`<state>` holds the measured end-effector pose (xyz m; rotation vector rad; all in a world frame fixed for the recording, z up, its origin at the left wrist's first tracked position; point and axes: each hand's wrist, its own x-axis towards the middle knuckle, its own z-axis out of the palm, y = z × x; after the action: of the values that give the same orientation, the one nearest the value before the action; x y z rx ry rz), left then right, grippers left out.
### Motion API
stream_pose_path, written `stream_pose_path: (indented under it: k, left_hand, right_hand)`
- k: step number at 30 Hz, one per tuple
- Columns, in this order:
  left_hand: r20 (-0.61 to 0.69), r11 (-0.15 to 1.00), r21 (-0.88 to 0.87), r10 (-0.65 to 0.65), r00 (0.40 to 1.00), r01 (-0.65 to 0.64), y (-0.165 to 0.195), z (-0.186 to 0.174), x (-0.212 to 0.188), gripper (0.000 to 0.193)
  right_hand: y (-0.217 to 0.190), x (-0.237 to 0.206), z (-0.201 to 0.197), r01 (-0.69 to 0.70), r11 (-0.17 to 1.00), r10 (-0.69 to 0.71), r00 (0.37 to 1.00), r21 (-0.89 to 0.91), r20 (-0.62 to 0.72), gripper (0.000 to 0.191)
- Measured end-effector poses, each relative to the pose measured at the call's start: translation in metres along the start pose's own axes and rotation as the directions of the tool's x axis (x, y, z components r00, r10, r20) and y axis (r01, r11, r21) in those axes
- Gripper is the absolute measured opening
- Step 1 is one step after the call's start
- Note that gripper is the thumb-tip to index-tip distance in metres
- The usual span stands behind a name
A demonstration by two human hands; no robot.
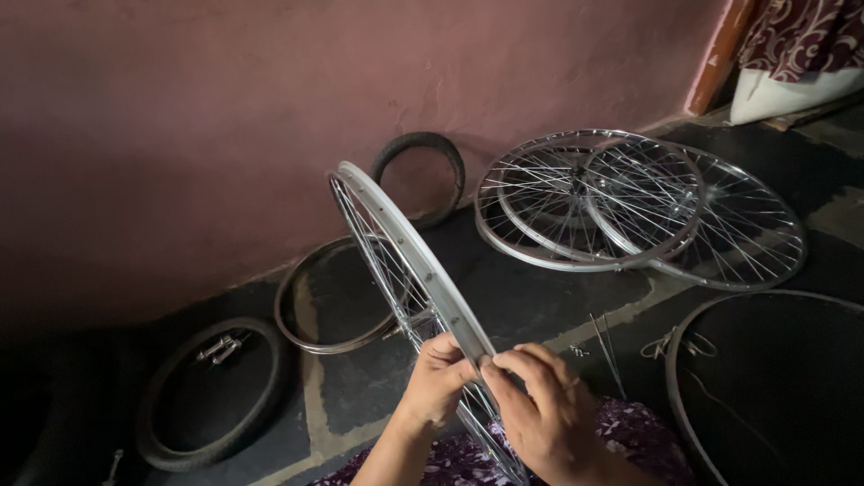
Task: The person is lacing a bicycle wheel by inserting spokes through the rim and hub. They hold the wheel with one hand and insert each spoke with the other, rotating the wheel as needed to reach different holes.
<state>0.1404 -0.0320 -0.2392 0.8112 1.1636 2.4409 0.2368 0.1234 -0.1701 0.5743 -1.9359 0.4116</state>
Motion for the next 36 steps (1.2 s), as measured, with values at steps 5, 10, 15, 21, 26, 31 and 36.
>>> stream_pose_path:
  k: [5, 10, 15, 21, 26, 31, 36]
  left_hand:
    - [-0.105, 0.996, 0.071, -0.043, 0.994, 0.051, -0.006, 0.005, -0.002, 0.026]
    - [-0.010, 0.997, 0.057, -0.057, 0.998, 0.058, -0.004, 0.004, -0.004, 0.022]
    - [-0.028, 0.995, 0.096, -0.035, 0.999, 0.038, -0.011, -0.003, -0.003, 0.020]
    - [-0.003, 0.995, 0.087, -0.038, 0.999, 0.039, -0.012, -0.009, -0.004, 0.022]
    - [-0.011, 0.996, 0.068, -0.060, 0.998, 0.060, -0.007, -0.009, -0.004, 0.014]
    - [-0.005, 0.998, 0.038, -0.057, 0.998, 0.057, -0.007, -0.006, -0.003, 0.017]
    - [0.020, 0.998, 0.012, -0.069, 0.997, 0.069, -0.002, -0.005, 0.001, 0.016]
  right_hand:
    - [0.003, -0.040, 0.018, -0.205, 0.913, 0.250, 0.965, 0.351, -0.085, 0.035]
    - [-0.005, -0.104, 0.044, -0.333, 0.649, 0.505, 0.861, 0.684, -0.060, 0.050]
    - [-0.003, -0.165, 0.085, -0.174, 0.442, 0.549, 0.828, 0.880, -0.113, 0.052]
    - [0.007, -0.210, 0.112, -0.112, 0.376, 0.578, 0.804, 0.920, -0.139, 0.057]
    - [0.010, -0.217, 0.120, -0.103, 0.299, 0.573, 0.814, 0.949, -0.093, 0.057]
    - [0.004, -0.210, 0.120, -0.057, 0.350, 0.536, 0.831, 0.935, -0.150, 0.055]
    - [0.004, -0.204, 0.117, -0.076, 0.345, 0.521, 0.845, 0.935, -0.123, 0.055]
